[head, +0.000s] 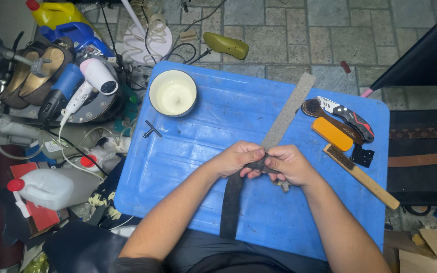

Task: The person repeatedly folds and presses a small section of a black belt on a blue work surface, using a yellow utility knife to trim or adjust the edge. The hands manipulate the belt material by hand throughout the clip.

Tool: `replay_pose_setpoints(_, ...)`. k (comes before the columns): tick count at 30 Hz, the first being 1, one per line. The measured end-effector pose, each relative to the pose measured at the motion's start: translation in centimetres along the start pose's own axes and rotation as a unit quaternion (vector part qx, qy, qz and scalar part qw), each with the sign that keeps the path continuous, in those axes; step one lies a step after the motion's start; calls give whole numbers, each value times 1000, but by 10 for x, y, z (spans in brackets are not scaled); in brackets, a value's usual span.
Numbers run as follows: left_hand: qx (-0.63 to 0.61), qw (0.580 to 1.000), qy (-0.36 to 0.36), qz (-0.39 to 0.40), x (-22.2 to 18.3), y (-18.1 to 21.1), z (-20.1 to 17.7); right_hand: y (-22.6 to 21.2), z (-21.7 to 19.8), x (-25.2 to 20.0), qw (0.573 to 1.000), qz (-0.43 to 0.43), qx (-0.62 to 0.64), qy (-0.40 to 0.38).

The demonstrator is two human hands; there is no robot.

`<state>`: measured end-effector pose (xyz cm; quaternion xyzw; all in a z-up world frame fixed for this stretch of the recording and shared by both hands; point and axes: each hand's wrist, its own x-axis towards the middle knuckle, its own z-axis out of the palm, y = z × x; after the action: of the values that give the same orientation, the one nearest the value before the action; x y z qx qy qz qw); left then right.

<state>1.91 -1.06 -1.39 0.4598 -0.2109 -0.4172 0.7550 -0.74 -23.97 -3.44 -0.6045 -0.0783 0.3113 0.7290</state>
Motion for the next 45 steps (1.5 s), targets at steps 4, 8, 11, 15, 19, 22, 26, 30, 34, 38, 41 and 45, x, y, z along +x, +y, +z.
replay_pose_setpoints(4, -4, 1000, 4, 8, 0, 2, 0, -4, 4, 1, 1000, -7, 23, -6)
replay_pose_setpoints(8, -5, 1000, 6, 27, -1, -1, 0, -5, 4, -1, 1000, -20, 17, -6)
replay_pose_setpoints(11, -17, 999, 12, 36, 0, 0, 1, -5, 4, 1, 999, -16, 40, 0)
replay_pose_setpoints(15, -40, 998, 9, 46, 1, 2, 0, -1, 1, 5, 998, -38, 42, 3)
replay_pose_setpoints(19, -50, 998, 13, 46, 1, 0, 0, 8, -3, 4, 995, -48, 85, -15)
replay_pose_setpoints(22, -66, 997, 12, 37, 2, -4, 0, 12, -8, 2, 994, -44, 98, -23)
replay_pose_setpoints(26, -72, 997, 1, 38, 0, -5, -3, 9, -3, 4, 990, -44, 127, -41)
replay_pose_setpoints(30, -87, 995, -3, 42, 1, -13, -5, 4, -3, 4, 988, -67, 126, -60)
replay_pose_setpoints(34, -94, 994, 16, 46, 0, -23, -10, 5, -5, 5, 983, -80, 150, -71)
replay_pose_setpoints(38, -73, 995, 57, 46, 2, -25, -15, 8, -4, 7, 986, -66, 152, -25)
replay_pose_setpoints(41, -12, 997, 64, 49, 3, -16, -22, 3, -3, 4, 997, -61, 32, 34)
replay_pose_setpoints(45, 150, 980, 128, 8, -5, 5, -20, -17, 1, -5, 988, 5, -104, 110)
